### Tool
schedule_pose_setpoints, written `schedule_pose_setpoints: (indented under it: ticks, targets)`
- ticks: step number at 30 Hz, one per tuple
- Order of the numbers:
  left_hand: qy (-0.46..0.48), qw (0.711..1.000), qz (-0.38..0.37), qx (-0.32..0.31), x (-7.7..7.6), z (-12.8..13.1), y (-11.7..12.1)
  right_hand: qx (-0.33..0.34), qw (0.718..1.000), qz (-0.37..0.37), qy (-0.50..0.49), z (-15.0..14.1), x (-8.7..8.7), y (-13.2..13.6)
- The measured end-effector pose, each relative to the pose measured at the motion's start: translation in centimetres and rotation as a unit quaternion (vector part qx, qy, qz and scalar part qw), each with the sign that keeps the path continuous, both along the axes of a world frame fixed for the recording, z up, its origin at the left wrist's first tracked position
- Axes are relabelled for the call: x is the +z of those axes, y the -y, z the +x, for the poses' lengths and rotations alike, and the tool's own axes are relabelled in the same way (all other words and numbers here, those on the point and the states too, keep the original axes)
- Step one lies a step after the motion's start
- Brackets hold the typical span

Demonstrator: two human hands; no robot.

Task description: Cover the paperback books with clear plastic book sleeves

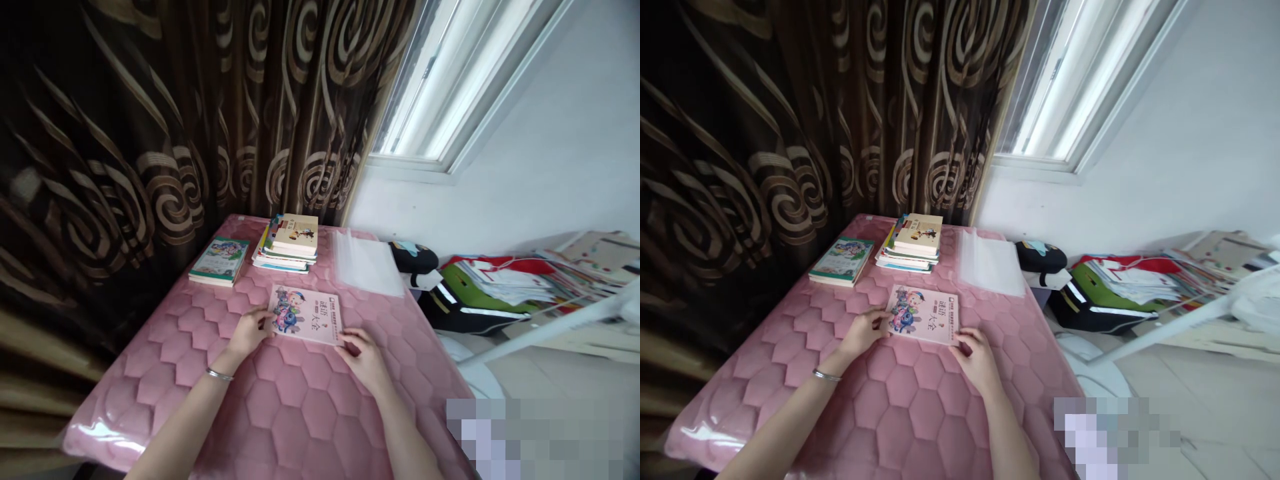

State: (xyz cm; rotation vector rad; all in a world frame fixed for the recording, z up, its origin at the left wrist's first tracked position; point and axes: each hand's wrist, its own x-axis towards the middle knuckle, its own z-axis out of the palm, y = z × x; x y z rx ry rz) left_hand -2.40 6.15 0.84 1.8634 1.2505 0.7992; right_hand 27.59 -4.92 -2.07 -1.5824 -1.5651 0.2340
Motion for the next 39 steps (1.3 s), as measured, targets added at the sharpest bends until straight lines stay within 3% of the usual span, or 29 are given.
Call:
schedule_pose_setpoints:
  ticks: [4, 13, 18, 24, 33, 39]
  targets:
    - [-0.006, 1.000, 0.006, -0.004, 0.1, -0.6, 0.4, -0.002, 1.000, 0.003, 0.005, 0.1, -0.2, 0.0]
    - [-0.101, 0.984, 0.147, 0.014, 0.7, -2.2, 1.7, 0.004, 1.000, -0.008, 0.007, 0.3, -0.1, 0.1]
    - [-0.092, 0.986, 0.132, 0.042, 0.4, -2.1, 2.1, 0.000, 1.000, 0.000, 0.001, 0.3, -0.2, 0.1]
    - [-0.094, 0.977, 0.190, -0.025, 0.3, -2.0, 2.1, -0.001, 1.000, 0.008, -0.002, 0.2, -0.2, 0.1]
    - [-0.101, 0.970, 0.219, -0.023, -0.3, -1.8, 1.7, -0.003, 1.000, -0.002, 0.012, 0.2, -0.2, -0.1]
    - [-0.137, 0.966, 0.221, -0.015, 0.3, -1.8, 2.1, -0.005, 0.999, -0.010, 0.032, 0.2, 0.0, -0.3]
